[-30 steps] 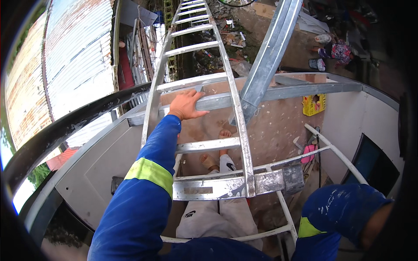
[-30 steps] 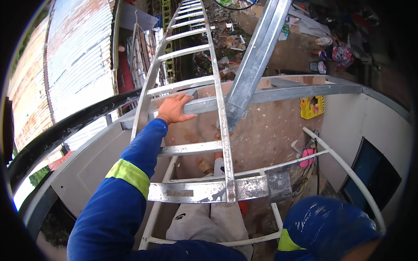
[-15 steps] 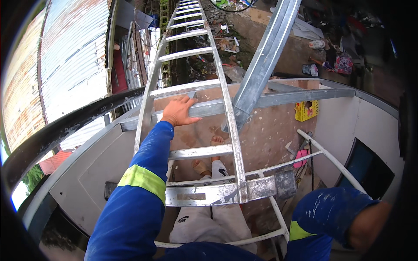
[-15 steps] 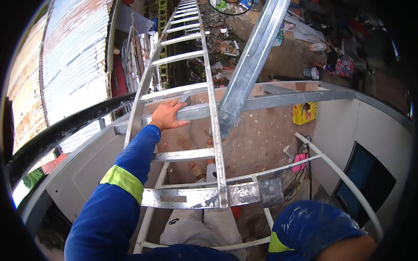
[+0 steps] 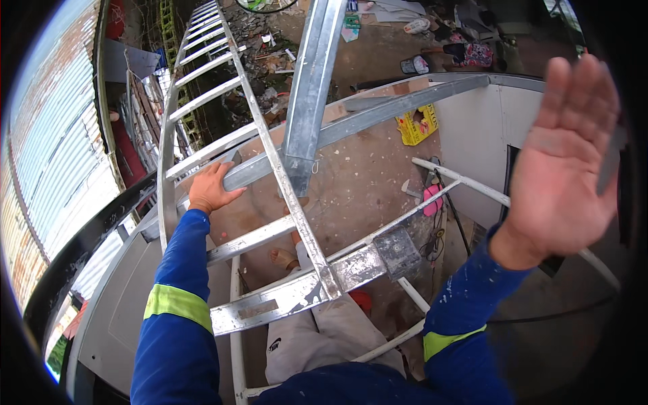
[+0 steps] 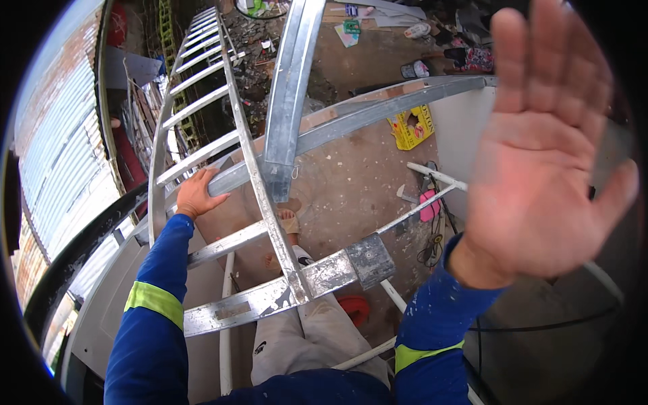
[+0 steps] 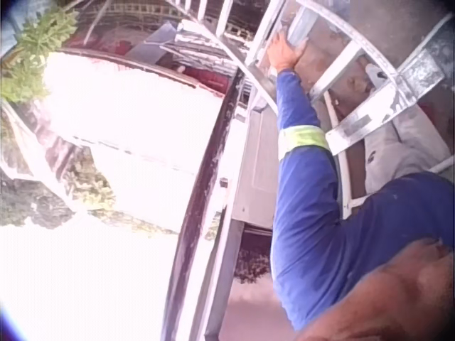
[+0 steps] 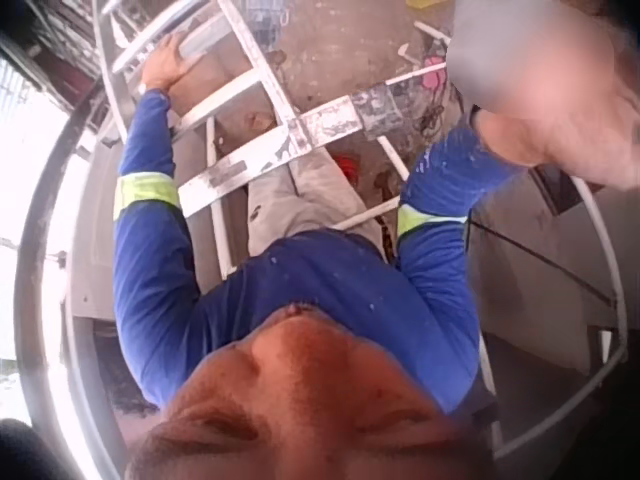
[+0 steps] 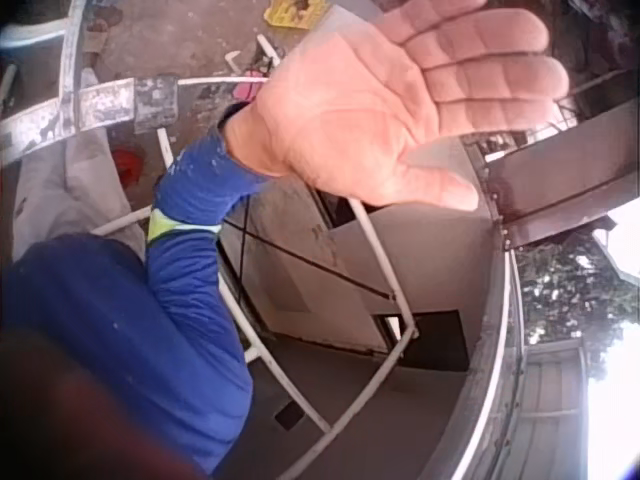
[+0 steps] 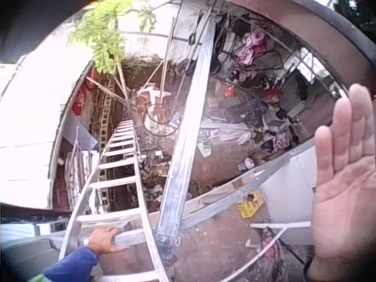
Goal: The person saws a piece of wood with a hand saw, picks up the wood, and climbs a metal ladder.
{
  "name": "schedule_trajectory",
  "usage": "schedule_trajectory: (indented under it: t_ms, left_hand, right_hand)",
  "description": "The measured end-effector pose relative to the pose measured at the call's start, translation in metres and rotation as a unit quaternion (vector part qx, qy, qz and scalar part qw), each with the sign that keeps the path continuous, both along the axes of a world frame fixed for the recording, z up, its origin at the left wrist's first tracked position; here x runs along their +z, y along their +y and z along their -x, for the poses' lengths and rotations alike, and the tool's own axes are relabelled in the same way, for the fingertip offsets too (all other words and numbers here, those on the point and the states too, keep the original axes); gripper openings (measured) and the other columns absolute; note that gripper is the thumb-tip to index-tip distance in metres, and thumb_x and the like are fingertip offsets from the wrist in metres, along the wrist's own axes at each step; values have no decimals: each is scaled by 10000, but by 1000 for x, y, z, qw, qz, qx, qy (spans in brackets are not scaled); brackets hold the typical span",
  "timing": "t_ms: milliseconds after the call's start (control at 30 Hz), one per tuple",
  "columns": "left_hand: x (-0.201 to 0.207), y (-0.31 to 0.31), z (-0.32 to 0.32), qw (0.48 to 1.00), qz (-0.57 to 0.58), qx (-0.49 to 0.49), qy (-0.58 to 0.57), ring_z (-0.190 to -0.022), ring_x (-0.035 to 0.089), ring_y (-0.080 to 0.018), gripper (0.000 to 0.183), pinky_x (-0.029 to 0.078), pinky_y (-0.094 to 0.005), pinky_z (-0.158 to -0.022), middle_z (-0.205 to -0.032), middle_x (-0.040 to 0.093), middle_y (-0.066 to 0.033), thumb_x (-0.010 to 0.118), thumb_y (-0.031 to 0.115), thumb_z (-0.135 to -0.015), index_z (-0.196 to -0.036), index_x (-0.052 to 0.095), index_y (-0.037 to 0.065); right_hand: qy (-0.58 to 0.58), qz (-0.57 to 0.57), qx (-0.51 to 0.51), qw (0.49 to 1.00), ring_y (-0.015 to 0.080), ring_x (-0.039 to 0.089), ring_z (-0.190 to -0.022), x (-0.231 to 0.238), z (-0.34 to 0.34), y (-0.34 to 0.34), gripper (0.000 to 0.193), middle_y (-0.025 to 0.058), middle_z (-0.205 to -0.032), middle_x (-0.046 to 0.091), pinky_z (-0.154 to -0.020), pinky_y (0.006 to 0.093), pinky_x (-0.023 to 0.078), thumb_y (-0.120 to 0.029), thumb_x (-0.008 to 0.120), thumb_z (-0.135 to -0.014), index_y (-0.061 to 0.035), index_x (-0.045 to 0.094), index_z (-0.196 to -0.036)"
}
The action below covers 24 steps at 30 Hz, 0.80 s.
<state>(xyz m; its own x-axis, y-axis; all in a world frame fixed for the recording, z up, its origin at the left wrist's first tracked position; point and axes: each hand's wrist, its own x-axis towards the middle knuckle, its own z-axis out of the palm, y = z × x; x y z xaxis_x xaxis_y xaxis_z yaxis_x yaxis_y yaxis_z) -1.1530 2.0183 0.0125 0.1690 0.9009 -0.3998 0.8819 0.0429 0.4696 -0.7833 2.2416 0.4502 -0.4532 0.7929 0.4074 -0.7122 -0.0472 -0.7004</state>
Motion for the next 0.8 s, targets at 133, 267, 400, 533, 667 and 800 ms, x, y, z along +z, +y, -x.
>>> schedule_trajectory:
  t_ms: [133, 267, 400, 533, 667, 800]
  left_hand:
    - [10, -2, 3, 1000, 11, 7, -4, -1181, 699, -383, 784, 572, -497, -1003, -1268, 708, -154, 807, 645, -806, -1411, 659, 169]
    - [7, 3, -5, 1000, -15, -7, -7, -1147, 708, -378, 770, 585, -487, -959, -1225, 706, -153, 808, 631, -809, -1393, 663, 151]
    - [10, 2, -6, 1000, -11, -5, -7, -1083, 717, -393, 768, 590, -489, -924, -1197, 700, -156, 821, 617, -796, -1367, 670, 126]
    - [2, 1, -12, 999, -50, -11, -12, -1070, 715, -400, 759, 584, -508, -919, -1188, 702, -159, 835, 593, -790, -1364, 668, 126]
    - [5, -3, -5, 1000, -29, -4, -3, -1084, 715, -406, 766, 583, -517, -924, -1197, 707, -156, 846, 581, -789, -1380, 657, 132]
    - [5, 1, -12, 999, -31, -6, -6, -1089, 715, -407, 763, 583, -523, -924, -1205, 709, -155, 846, 584, -791, -1378, 656, 135]
  right_hand:
    - [-97, 339, -342, 871, 407, 266, -1645, -82, -32, -55, 900, 260, -1754, 305, -1370, 558, 199, -622, 306, -1145, 112, 259, -1664]
    - [-16, 394, -320, 862, 411, 322, -1622, -117, -95, -91, 955, 271, -1729, 352, -1347, 557, 260, -691, 314, -1121, 99, 290, -1658]
    - [-4, 402, -332, 853, 396, 284, -1641, -124, -108, -104, 969, 269, -1752, 303, -1357, 550, 232, -698, 314, -1119, 99, 266, -1668]
    - [-165, 420, -386, 805, 263, 725, -1100, -142, -137, -147, 737, 167, -1175, 746, -952, 417, 599, -646, 428, -1131, 27, 649, -1334]
    - [-354, 516, -421, 656, 28, 433, -599, -151, -146, -234, 407, -47, -685, 462, -535, 249, 320, -464, 585, -1142, -128, 603, -912]
    - [-746, 266, -317, 522, 217, 688, -853, -130, -148, -311, 262, 111, -887, 689, -809, 366, 558, -243, 546, -1129, -54, 718, -1187]
